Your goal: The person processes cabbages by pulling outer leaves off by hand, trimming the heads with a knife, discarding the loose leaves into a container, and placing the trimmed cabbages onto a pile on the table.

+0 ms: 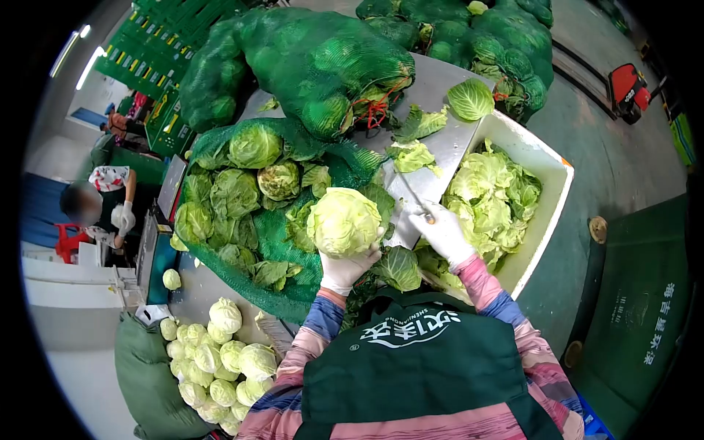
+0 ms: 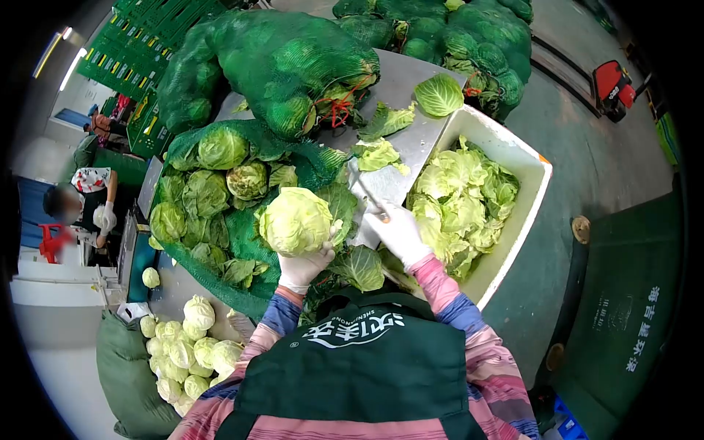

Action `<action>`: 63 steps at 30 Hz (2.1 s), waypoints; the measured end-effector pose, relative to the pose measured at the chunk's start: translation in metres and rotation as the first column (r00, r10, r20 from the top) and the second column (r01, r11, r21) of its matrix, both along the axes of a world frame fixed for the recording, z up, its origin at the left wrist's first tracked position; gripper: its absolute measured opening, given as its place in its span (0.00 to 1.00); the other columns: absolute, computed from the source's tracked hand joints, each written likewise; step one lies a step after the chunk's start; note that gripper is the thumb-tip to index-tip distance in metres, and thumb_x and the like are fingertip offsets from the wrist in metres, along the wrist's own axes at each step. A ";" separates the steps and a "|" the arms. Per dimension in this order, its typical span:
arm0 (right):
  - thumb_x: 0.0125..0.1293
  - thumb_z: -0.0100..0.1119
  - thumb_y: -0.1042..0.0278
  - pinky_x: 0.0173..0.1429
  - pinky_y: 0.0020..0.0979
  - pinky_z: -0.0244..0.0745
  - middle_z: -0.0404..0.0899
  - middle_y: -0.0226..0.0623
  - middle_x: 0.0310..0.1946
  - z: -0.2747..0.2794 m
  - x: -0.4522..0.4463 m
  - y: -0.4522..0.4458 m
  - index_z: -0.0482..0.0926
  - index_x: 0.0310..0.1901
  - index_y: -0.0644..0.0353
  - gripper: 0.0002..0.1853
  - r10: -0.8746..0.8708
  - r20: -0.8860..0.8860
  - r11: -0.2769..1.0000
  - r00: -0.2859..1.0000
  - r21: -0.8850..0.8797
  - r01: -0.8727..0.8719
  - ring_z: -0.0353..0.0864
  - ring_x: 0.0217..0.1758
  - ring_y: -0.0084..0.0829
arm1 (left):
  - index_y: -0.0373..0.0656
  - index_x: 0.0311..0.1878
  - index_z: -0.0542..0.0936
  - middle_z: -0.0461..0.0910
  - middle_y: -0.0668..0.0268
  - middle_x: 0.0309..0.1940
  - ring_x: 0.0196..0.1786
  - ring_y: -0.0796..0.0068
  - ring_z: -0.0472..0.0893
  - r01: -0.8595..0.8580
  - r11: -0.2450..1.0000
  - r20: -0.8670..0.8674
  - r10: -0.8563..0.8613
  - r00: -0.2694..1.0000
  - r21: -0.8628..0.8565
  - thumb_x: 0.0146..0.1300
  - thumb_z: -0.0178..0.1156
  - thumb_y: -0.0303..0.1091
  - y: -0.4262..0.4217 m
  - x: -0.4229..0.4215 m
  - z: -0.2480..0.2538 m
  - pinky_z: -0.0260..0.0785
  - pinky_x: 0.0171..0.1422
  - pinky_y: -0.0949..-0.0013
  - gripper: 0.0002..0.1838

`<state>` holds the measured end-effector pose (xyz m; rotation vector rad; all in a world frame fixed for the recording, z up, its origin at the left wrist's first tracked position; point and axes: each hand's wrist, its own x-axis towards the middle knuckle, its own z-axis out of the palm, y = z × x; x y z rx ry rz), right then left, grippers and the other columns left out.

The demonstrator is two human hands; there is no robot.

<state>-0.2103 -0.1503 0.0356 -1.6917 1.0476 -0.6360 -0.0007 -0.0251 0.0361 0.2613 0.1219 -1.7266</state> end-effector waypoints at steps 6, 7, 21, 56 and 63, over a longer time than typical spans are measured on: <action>0.64 0.63 0.57 0.27 0.20 0.72 0.77 0.32 0.41 0.036 0.039 0.006 0.72 0.60 0.65 0.27 0.051 0.378 0.869 0.924 0.440 -0.228 0.75 0.28 0.18 | 0.46 0.68 0.63 0.68 0.45 0.60 0.50 0.52 0.74 -0.111 0.975 0.150 0.082 0.985 0.191 0.60 0.39 0.70 0.010 0.002 -0.003 0.66 0.57 0.47 0.43; 0.64 0.62 0.57 0.22 0.21 0.68 0.77 0.31 0.33 0.055 0.038 0.004 0.71 0.59 0.66 0.28 0.110 0.282 0.840 0.953 0.486 -0.241 0.72 0.21 0.16 | 0.47 0.69 0.62 0.67 0.48 0.63 0.54 0.50 0.72 -0.106 0.972 0.193 0.065 0.979 0.210 0.60 0.38 0.70 0.014 0.002 -0.001 0.64 0.58 0.46 0.43; 0.58 0.66 0.59 0.35 0.27 0.75 0.82 0.35 0.31 0.062 -0.045 -0.052 0.81 0.48 0.67 0.21 -0.025 -0.406 0.963 0.914 -0.256 -0.087 0.80 0.29 0.25 | 0.50 0.72 0.60 0.65 0.58 0.67 0.67 0.52 0.67 -0.066 0.975 0.404 -0.026 0.915 0.213 0.56 0.40 0.79 0.036 0.017 0.007 0.63 0.65 0.45 0.50; 0.63 0.62 0.63 0.18 0.20 0.61 0.74 0.26 0.22 0.042 -0.079 -0.049 0.76 0.34 0.60 0.10 0.025 0.204 0.822 0.979 0.553 -0.136 0.68 0.16 0.17 | 0.48 0.71 0.58 0.67 0.54 0.64 0.62 0.51 0.71 0.167 0.984 0.905 -0.018 0.426 -0.059 0.60 0.44 0.68 0.035 0.004 0.019 0.62 0.62 0.42 0.43; 0.56 0.70 0.60 0.45 0.22 0.75 0.81 0.34 0.44 0.053 -0.006 0.003 0.70 0.64 0.56 0.34 0.099 0.177 0.990 0.979 0.086 -0.115 0.78 0.39 0.18 | 0.48 0.69 0.62 0.66 0.48 0.65 0.60 0.49 0.71 0.049 0.990 -0.043 -0.055 0.998 -0.131 0.63 0.38 0.68 0.013 -0.005 0.001 0.55 0.69 0.42 0.40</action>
